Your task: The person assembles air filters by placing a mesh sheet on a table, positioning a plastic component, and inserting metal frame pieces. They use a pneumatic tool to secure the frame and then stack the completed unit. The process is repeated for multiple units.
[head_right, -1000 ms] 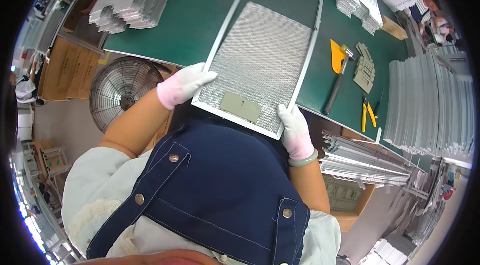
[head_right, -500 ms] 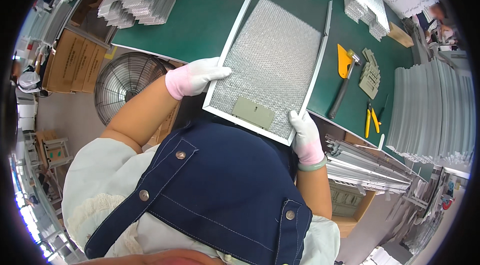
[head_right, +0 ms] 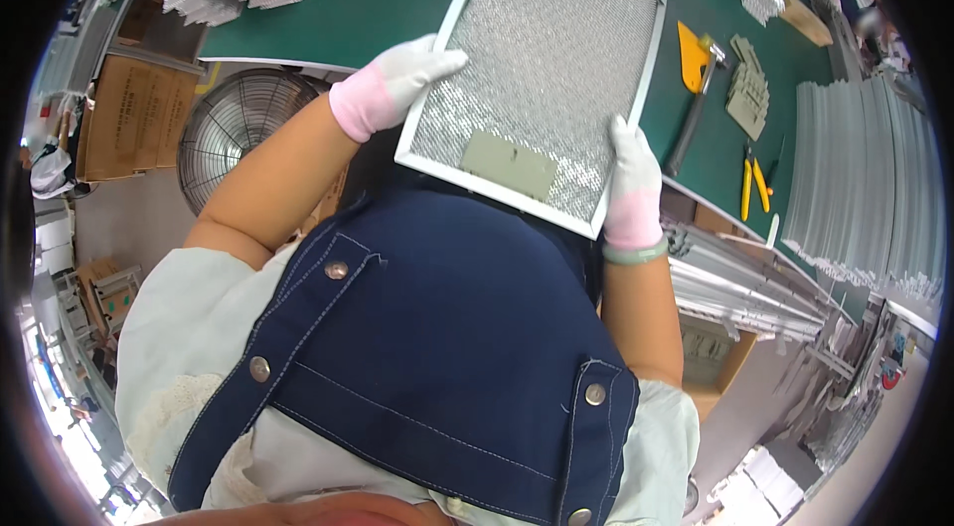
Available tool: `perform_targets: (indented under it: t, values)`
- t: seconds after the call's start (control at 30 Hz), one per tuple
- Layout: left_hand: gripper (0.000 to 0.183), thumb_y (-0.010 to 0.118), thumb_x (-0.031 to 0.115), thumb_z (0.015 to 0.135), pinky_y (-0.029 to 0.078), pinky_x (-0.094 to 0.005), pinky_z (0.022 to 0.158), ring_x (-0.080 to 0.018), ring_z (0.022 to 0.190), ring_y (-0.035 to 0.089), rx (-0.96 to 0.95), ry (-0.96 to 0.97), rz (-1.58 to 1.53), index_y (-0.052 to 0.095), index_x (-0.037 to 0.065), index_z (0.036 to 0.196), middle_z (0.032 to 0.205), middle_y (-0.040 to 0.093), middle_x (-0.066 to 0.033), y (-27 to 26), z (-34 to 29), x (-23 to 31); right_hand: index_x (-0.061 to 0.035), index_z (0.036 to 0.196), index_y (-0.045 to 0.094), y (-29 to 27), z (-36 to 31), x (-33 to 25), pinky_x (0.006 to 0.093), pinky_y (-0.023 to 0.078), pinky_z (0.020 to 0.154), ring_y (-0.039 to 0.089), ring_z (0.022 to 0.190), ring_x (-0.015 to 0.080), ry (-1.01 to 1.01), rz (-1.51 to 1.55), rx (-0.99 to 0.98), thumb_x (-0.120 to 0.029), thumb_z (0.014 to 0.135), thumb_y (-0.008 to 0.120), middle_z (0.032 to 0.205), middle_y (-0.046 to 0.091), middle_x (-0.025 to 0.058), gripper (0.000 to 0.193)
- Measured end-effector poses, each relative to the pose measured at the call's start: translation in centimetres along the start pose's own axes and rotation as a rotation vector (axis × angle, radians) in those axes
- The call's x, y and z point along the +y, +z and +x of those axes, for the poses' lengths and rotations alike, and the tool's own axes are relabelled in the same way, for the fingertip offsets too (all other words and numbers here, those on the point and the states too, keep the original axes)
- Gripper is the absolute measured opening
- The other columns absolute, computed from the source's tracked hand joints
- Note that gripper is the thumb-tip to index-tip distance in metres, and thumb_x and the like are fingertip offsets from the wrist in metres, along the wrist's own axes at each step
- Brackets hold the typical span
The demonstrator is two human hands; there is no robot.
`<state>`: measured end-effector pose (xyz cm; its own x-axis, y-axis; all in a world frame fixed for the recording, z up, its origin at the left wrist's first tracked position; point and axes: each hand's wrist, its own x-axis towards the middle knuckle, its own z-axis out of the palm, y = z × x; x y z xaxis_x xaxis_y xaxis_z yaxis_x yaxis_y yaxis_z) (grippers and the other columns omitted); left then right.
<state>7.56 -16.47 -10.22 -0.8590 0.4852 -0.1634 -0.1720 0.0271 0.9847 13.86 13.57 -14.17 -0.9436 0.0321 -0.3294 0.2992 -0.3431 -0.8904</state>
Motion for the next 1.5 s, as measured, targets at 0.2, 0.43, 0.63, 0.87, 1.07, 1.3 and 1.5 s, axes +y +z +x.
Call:
perform_targets:
  t: [0.2,0.43,0.63,0.87,1.07,1.3,1.5]
  values:
    - [0.033,0.058,0.022,0.099,0.051,-0.0296,0.084,-0.0143,0.094,0.062,0.163,-0.149,-0.371,0.058,-0.003,0.12,0.108,0.064,-0.0072,0.9,0.6,-0.4,0.0026,0.12,0.056,0.9,0.4,0.1,0.0342,0.052,0.089,0.064,0.098,0.0208,0.059,0.114,-0.016,-0.021,0.102,0.05,0.111,0.063,0.0133,0.03]
    - [0.037,0.058,0.018,0.096,0.049,-0.0298,0.093,-0.0164,0.103,0.062,-0.063,-0.135,-0.276,0.056,-0.005,0.124,0.115,0.064,-0.01,-1.6,-2.0,-1.3,0.0013,0.114,0.058,0.5,-2.8,-0.6,0.0296,0.043,0.095,0.055,0.104,0.011,0.161,-0.149,-0.091,-0.021,0.099,0.054,0.108,0.062,0.0034,0.027]
    - [0.05,0.06,0.017,0.095,0.045,-0.0354,0.101,-0.0198,0.116,0.058,-0.011,-0.177,-0.442,0.046,-0.007,0.137,0.128,0.059,-0.0131,0.5,-6.2,0.0,0.0006,0.125,0.053,3.9,-7.4,-2.4,0.0291,0.042,0.096,0.053,0.103,0.01,0.108,-0.023,-0.104,-0.019,0.101,0.053,0.112,0.059,0.003,0.031]
    - [0.054,0.063,0.019,0.094,0.043,-0.0348,0.103,-0.0176,0.117,0.055,0.009,-0.003,-0.251,0.044,-0.005,0.139,0.129,0.058,-0.0104,0.3,-5.9,2.7,-0.0041,0.11,0.055,2.7,-5.1,-5.6,0.0245,0.042,0.08,0.047,0.084,0.0068,-0.284,-0.7,-0.057,-0.025,0.103,0.053,0.092,0.051,-0.0026,0.022]
    - [0.047,0.059,0.017,0.097,0.044,-0.0329,0.101,-0.0167,0.115,0.057,0.103,0.154,-0.118,0.045,-0.005,0.137,0.128,0.059,-0.0111,0.2,-5.3,6.0,-0.0025,0.109,0.055,5.2,-3.2,-8.3,0.0232,0.042,0.078,0.049,0.082,0.0052,-0.362,-0.441,0.069,-0.022,0.103,0.053,0.091,0.054,-0.0029,0.021]
    - [0.041,0.063,0.025,0.098,0.047,-0.0289,0.088,-0.013,0.096,0.056,0.167,0.168,-0.001,0.053,-0.006,0.122,0.105,0.062,-0.0052,-0.3,-2.8,6.4,0.004,0.128,0.048,6.2,-4.9,-8.6,0.0258,0.044,0.086,0.052,0.091,0.0093,-0.4,-0.22,0.039,-0.019,0.103,0.051,0.104,0.058,0.0023,0.034]
    - [0.053,0.06,0.022,0.099,0.04,-0.0314,0.105,-0.0166,0.119,0.053,0.003,0.168,0.053,0.041,-0.007,0.139,0.131,0.057,-0.0112,-0.1,-2.3,6.4,0.0002,0.115,0.053,6.1,-4.8,-9.6,0.0253,0.042,0.085,0.051,0.089,0.0078,-0.443,-0.282,0.136,-0.022,0.105,0.046,0.1,0.058,0.0017,0.025]
